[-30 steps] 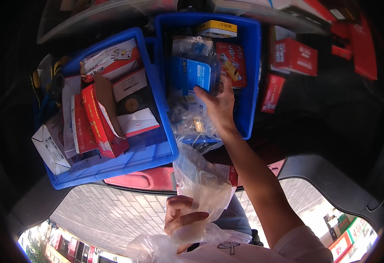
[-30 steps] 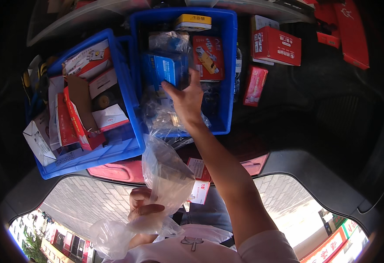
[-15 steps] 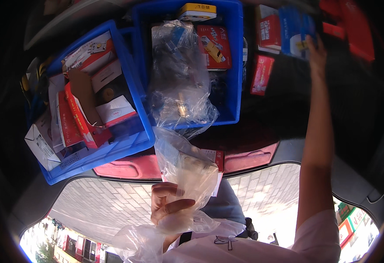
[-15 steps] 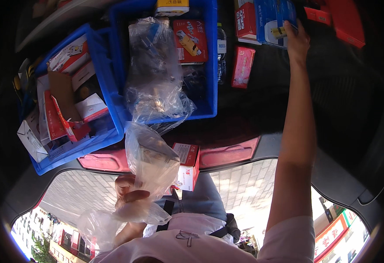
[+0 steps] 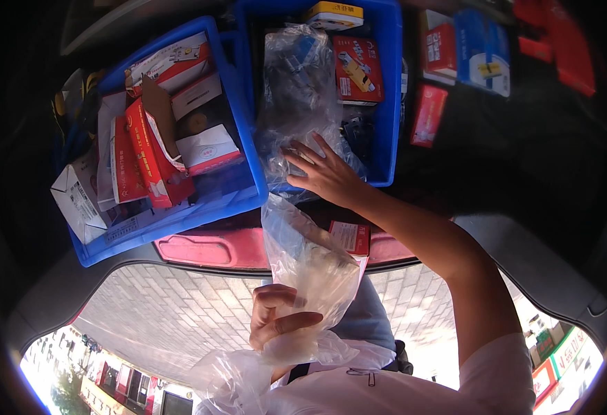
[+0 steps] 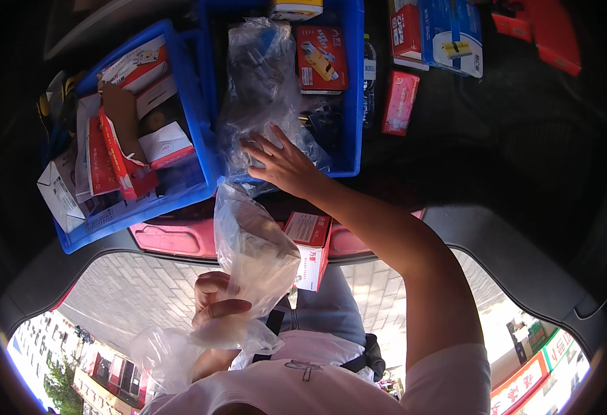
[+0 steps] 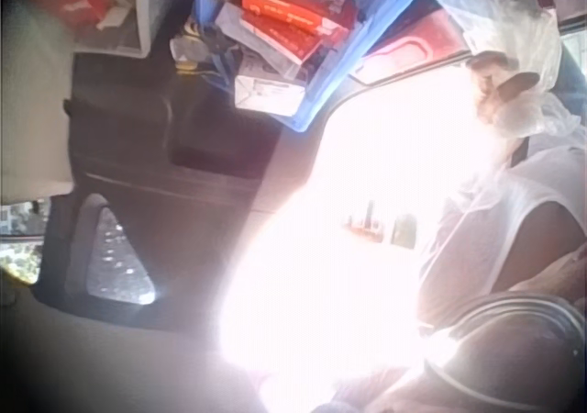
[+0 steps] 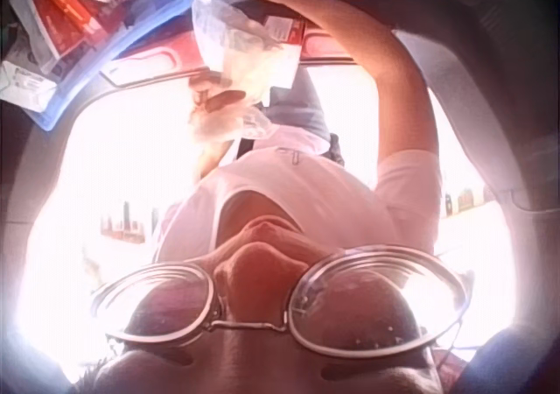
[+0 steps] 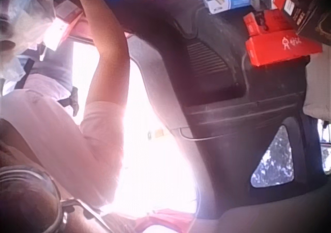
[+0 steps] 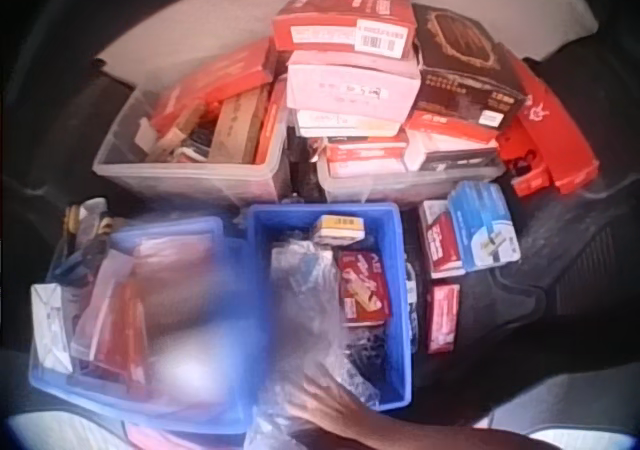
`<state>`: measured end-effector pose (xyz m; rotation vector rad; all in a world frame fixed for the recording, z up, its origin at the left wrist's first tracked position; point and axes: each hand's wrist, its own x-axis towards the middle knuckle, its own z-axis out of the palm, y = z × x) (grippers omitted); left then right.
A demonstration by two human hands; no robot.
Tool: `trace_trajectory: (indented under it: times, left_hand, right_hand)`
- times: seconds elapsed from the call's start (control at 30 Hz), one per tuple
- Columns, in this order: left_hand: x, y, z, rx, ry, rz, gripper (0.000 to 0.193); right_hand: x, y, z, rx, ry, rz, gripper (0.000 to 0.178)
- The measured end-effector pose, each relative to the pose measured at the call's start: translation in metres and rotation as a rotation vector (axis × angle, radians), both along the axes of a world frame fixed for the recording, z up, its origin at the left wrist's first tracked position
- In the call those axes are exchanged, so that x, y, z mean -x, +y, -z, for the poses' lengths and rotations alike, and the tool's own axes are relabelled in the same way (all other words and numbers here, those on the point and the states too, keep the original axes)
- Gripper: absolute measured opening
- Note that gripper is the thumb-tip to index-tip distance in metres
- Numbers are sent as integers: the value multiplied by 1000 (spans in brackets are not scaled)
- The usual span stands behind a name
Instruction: The person organizes various items in the trunk of a red car. They move red boxes, blue crates, and plastic bags, then retrieve a small plastic bag containing keys and place it inside the car's passenger seat area before returning to the trunk to continue sorting.
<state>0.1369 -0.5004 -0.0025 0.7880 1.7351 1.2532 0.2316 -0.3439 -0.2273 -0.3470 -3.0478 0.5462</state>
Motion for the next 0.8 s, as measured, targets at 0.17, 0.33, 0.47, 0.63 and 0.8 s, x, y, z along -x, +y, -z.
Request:
trace_trajectory:
  times: [0.17, 0.33, 0.47, 0.63, 0.8]
  left_hand:
    - [8, -22, -9, -13, 17, -67, 37]
    - [12, -58, -15, -60, 41, -200, 34]
    - [11, -66, -22, -89, 13, -320, 27]
    - [14, -91, -24, -122, 101, -340, 21]
    - [28, -102, -61, -66, 127, -358, 18]
  right_hand:
    - [2, 2, -21, 156, 143, 240, 13]
    - [-24, -16, -64, 586, -34, 861, 38]
    - [-41, -49, -11, 642, -401, 910, 57]
    - [-21, -31, -23, 954, -277, 937, 34]
    - [7, 15, -199, 1559, 36, 987, 25]
